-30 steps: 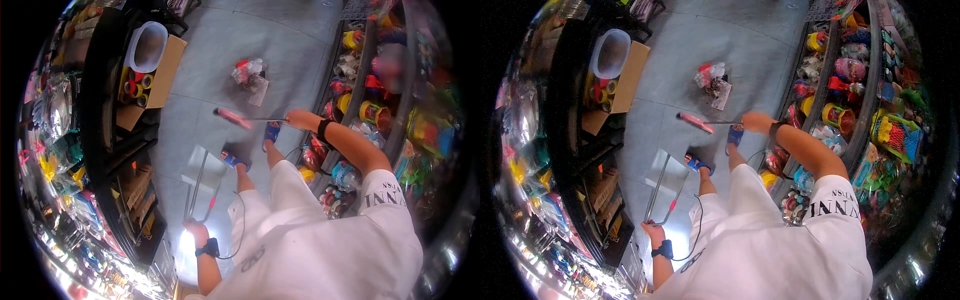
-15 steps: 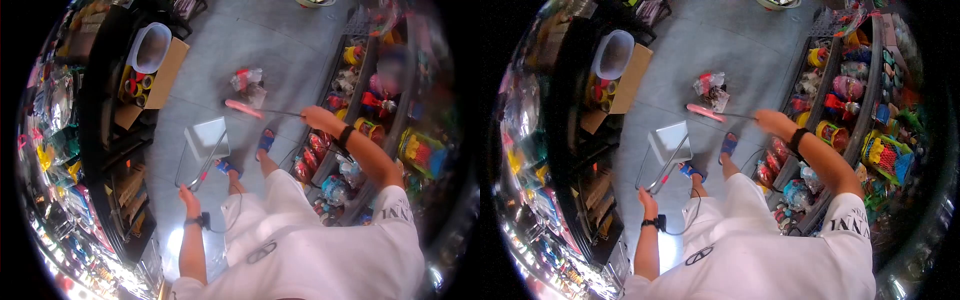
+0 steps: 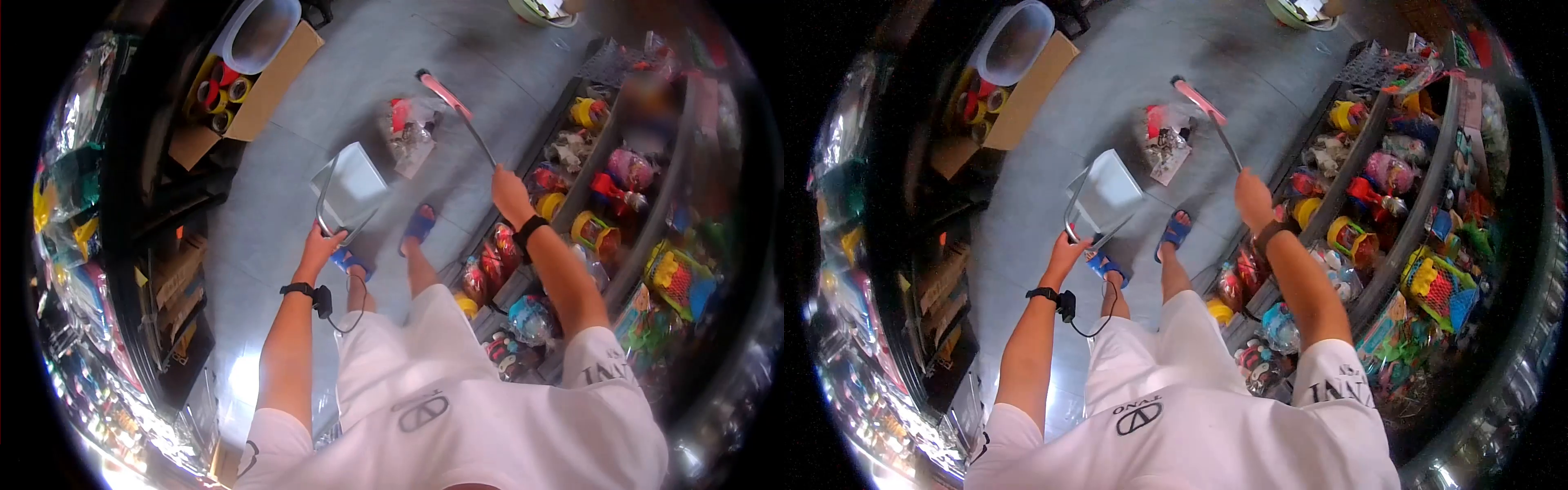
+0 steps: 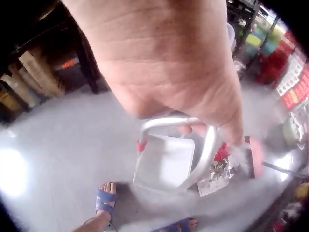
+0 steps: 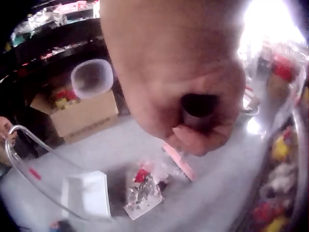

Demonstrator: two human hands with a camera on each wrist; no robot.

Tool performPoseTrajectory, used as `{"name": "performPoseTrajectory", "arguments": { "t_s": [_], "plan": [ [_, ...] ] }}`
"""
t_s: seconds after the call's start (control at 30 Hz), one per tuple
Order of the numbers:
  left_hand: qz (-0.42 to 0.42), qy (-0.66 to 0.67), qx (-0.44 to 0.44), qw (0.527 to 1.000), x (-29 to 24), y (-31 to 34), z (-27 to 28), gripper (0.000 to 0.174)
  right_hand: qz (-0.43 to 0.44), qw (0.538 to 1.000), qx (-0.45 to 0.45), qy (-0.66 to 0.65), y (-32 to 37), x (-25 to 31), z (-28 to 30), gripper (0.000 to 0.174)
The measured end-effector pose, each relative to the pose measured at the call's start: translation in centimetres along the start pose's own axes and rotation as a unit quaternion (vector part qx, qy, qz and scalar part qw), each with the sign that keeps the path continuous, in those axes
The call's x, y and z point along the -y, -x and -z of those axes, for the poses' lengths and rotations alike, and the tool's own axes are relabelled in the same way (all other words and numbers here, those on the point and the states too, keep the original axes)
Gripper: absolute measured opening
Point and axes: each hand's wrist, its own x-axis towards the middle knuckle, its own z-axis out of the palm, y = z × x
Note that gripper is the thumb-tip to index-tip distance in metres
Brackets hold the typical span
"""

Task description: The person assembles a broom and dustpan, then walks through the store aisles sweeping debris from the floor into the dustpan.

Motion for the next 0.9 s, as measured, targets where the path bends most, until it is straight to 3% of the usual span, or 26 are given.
{"name": "performPoseTrajectory", "arguments": {
  "t_s": [0.13,0.33,0.43,0.53,0.63,0.9],
  "plan": [
    [0.036,-0.074,0.109,0.991,3.3,-1.7,-0.6,0.066,-0.005,1.0,-0.017,-0.004,1.4,1.7,-5.9,0.02],
    [-0.101,-0.194,0.047,0.975,7.7,-2.8,-2.0,0.061,-0.034,0.999,0.028,-0.017,5.1,6.1,-9.5,0.037],
    [-0.028,-0.082,0.092,0.992,7.5,-3.4,-1.7,0.058,-0.022,0.996,0.075,-0.031,6.7,8.2,-10.1,0.038],
    [-0.038,-0.129,0.087,0.987,7.9,-3.2,-2.1,0.06,-0.007,0.994,0.073,-0.076,8.8,10.0,-11.0,0.036],
    [-0.02,-0.196,0.071,0.978,7.0,-2.7,-2.4,0.063,-0.085,0.976,0.158,-0.124,9.4,12.1,-10.9,0.028],
    [-0.066,-0.215,0.047,0.973,7.4,-2.4,-2.3,0.062,-0.031,0.982,0.096,-0.16,9.7,11.1,-11.3,0.021]
  ]
}}
